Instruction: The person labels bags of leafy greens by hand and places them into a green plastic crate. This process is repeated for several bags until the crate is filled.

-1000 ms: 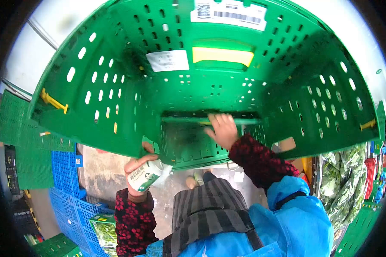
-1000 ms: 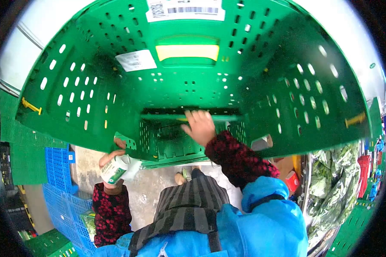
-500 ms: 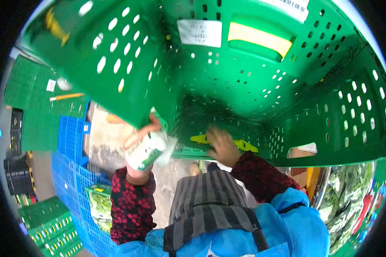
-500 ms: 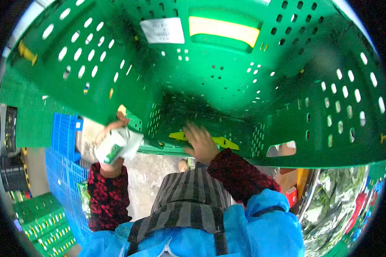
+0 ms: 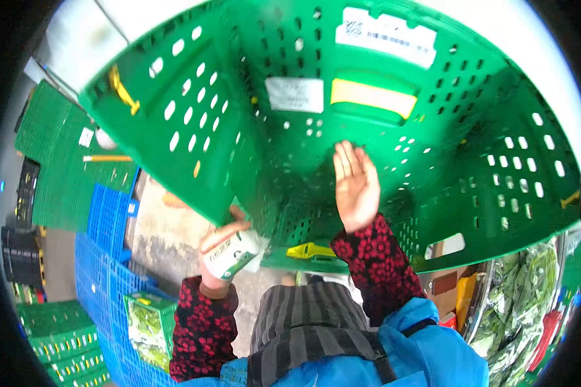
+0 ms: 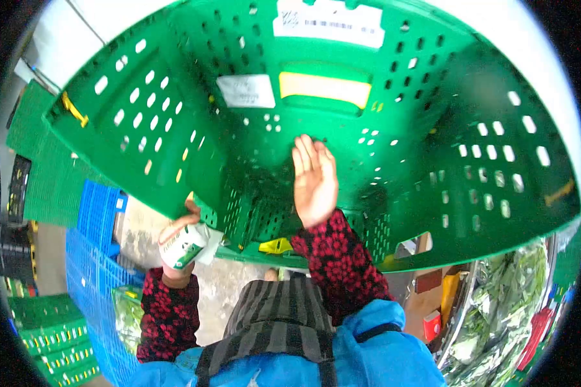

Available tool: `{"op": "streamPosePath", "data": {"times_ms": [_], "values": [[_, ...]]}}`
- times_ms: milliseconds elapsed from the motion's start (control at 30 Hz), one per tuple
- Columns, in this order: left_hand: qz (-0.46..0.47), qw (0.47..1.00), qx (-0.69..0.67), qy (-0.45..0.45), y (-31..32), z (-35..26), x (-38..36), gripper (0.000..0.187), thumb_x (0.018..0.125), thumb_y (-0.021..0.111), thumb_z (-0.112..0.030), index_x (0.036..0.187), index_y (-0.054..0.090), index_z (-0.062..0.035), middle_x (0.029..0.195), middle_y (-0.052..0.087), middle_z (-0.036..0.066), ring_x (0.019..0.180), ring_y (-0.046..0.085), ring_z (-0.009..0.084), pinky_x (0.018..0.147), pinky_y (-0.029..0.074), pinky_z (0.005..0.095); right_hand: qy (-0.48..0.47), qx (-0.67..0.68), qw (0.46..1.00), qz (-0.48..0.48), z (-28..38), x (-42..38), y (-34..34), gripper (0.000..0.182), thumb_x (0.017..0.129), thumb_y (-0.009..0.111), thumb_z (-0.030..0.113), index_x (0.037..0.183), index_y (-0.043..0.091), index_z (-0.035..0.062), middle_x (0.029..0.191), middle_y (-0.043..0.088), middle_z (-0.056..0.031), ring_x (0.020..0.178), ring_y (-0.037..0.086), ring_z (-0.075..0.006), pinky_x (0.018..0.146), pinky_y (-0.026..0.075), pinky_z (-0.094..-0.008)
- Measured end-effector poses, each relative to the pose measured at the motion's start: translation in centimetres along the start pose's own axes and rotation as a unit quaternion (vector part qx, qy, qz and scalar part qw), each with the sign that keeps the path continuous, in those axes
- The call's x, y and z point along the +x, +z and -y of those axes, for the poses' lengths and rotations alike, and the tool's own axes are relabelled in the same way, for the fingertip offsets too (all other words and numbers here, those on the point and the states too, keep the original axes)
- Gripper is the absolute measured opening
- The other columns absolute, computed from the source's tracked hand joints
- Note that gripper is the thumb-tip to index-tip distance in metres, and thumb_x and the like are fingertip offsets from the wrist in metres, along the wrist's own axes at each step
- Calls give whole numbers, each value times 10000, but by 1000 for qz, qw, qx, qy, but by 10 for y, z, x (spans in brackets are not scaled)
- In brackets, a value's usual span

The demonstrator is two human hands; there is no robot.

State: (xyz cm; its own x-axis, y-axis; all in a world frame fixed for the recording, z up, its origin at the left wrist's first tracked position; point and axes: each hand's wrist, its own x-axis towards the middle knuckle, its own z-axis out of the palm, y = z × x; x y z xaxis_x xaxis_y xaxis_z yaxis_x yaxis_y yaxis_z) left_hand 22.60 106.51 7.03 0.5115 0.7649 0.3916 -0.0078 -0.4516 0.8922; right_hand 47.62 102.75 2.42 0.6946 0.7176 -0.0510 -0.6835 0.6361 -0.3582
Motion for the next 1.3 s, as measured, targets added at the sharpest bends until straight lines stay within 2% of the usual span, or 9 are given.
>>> {"op": "streamPosePath", "data": {"times_ms": [200,233,367,533,667,900,967,1100,1300], "values": [[4,999,-25,-43,0,-8,-4,305,625,639,52,921,627,-17,1025,547,106,914,538,197,795,424,280,109,204,967,-102,21,16,57,229,818,587,262,838,522,43,870,524,-101,831,506,-228,870,428,-399],[-4,1000,-11,-12,2,-9,-4,295,648,624,39,939,626,-13,1023,542,110,909,535,196,788,427,283,139,166,975,57,27,7,54,256,819,581,315,854,525,68,880,504,-57,806,486,-197,827,438,-381],[-24,999,-7,-38,4,-15,-6,248,782,543,-91,1009,608,-15,1008,577,86,925,532,153,839,401,270,102,-77,986,111,55,-22,75,298,892,476,342,922,528,51,1014,550,-97,945,512,-212,865,421,-379],[18,989,121,79,4,-6,11,322,693,599,-10,1014,593,1,1007,473,128,957,477,250,837,385,318,163,-5,978,130,64,-38,96,489,896,392,439,1037,495,-18,1165,507,-181,1164,439,-292,959,382,-426],[40,979,179,94,13,-5,14,429,603,646,49,1024,578,-3,978,433,139,913,464,288,823,385,347,21,-100,950,295,124,-56,206,484,915,377,400,1106,434,-41,1172,491,-200,1190,396,-339,1001,322,-485],[41,963,218,152,30,-6,43,454,626,643,-9,1074,574,-32,988,426,188,934,442,340,814,377,386,59,31,988,136,152,-4,236,370,942,354,312,991,412,-50,1153,459,-244,1101,460,-335,963,379,-444],[13,965,215,153,31,3,48,457,628,643,-13,1079,572,-34,987,435,190,926,448,340,820,375,391,7,-241,933,268,148,3,236,421,948,329,333,1014,420,-73,1116,491,-247,1046,510,-323,940,406,-417],[3,947,261,189,23,8,53,473,634,647,-27,1098,562,-55,975,452,187,881,481,347,797,397,395,90,-387,890,225,176,9,245,569,947,275,394,1118,398,-135,1077,540,-254,979,564,-277,904,443,-380],[-9,959,257,118,16,30,47,472,625,661,-36,1084,577,-110,971,450,215,861,504,387,722,436,398,61,-307,934,173,151,27,218,585,933,339,405,1173,339,-127,1107,514,-254,971,571,-243,862,474,-309]]}}
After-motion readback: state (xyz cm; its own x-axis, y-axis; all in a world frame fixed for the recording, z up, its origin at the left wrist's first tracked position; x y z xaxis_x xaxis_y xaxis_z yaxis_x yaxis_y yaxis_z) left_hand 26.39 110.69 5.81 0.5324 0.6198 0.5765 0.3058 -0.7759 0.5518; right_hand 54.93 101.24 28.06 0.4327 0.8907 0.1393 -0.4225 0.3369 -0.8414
